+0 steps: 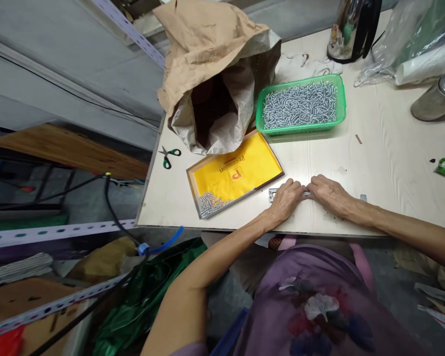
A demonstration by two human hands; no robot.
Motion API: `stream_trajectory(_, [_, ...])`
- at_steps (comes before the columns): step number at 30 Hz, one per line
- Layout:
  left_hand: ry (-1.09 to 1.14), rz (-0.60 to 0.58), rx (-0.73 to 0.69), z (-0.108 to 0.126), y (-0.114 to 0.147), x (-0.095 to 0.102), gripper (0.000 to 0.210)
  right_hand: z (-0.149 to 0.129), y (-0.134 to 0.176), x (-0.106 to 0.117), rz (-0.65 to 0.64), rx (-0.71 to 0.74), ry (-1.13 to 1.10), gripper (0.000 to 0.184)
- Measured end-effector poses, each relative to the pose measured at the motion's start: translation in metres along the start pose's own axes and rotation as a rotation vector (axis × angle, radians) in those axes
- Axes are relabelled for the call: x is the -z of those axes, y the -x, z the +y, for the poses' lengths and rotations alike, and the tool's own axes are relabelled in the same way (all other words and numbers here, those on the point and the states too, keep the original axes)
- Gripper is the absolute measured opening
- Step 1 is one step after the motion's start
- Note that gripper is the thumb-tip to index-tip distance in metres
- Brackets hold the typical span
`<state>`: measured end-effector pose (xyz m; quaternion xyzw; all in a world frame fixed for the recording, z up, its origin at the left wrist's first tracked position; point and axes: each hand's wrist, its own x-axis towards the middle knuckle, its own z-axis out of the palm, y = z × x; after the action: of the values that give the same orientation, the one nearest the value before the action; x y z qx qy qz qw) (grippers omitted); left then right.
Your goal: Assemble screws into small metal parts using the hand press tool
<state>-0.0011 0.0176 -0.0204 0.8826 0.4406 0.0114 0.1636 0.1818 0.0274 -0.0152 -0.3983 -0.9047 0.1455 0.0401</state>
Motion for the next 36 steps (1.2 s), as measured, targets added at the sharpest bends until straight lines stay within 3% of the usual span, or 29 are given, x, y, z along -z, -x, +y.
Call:
stream_trajectory(2, [0.009,0.075,0.008,0.000,0.005,-0.006,0.032,0.007,-0.001,0.006,0.011,0.019,-0.017,0.018])
stream_trajectory(6, [0.053,0.262,0.001,0.009,0.022,-0.030,0.042,0.024,-0.006,0.018,-0.049,0.112,-0.032,0.041])
stream_trajectory(9, [0.081,0.352,-0.044,0.023,0.035,-0.050,0.041,0.033,-0.012,0.018,-0.021,0.089,-0.006,0.029])
stream_trajectory(15, [0.115,0.332,-0.089,0.041,0.047,-0.065,0.041,0.042,-0.040,0.011,0.057,0.024,0.133,0.022])
stream_trajectory(19, [0.166,0.327,-0.102,0.040,0.046,-0.060,0.043,0.017,-0.055,0.021,0.035,0.030,0.198,0.019])
stream_trajectory(25, [0.180,0.192,-0.094,0.045,0.041,-0.055,0.032,-0.053,-0.070,0.008,-0.135,0.533,0.079,0.015])
stream_trajectory(27, [0.157,0.167,-0.160,0.047,0.048,-0.053,0.029,-0.062,-0.076,-0.004,-0.131,0.584,0.088,0.020])
stream_trajectory(30, [0.123,0.226,-0.272,0.038,0.074,-0.042,0.028,-0.064,-0.085,-0.017,-0.038,0.603,0.025,0.022])
stream_trajectory(32, [0.070,0.330,-0.206,0.017,0.098,-0.027,0.028,-0.061,-0.089,-0.014,0.054,0.609,-0.119,0.019])
stream_trajectory(33, [0.031,0.389,-0.109,0.002,0.110,-0.018,0.028,-0.059,-0.090,-0.007,0.116,0.599,-0.211,0.019])
stream_trajectory(34, [-0.019,0.456,0.036,-0.016,0.121,-0.007,0.028,-0.056,-0.091,0.003,0.189,0.577,-0.298,0.019])
stream_trajectory(36, [-0.127,0.482,0.375,-0.056,0.136,0.016,0.027,-0.046,-0.093,0.030,0.372,0.481,-0.402,0.020])
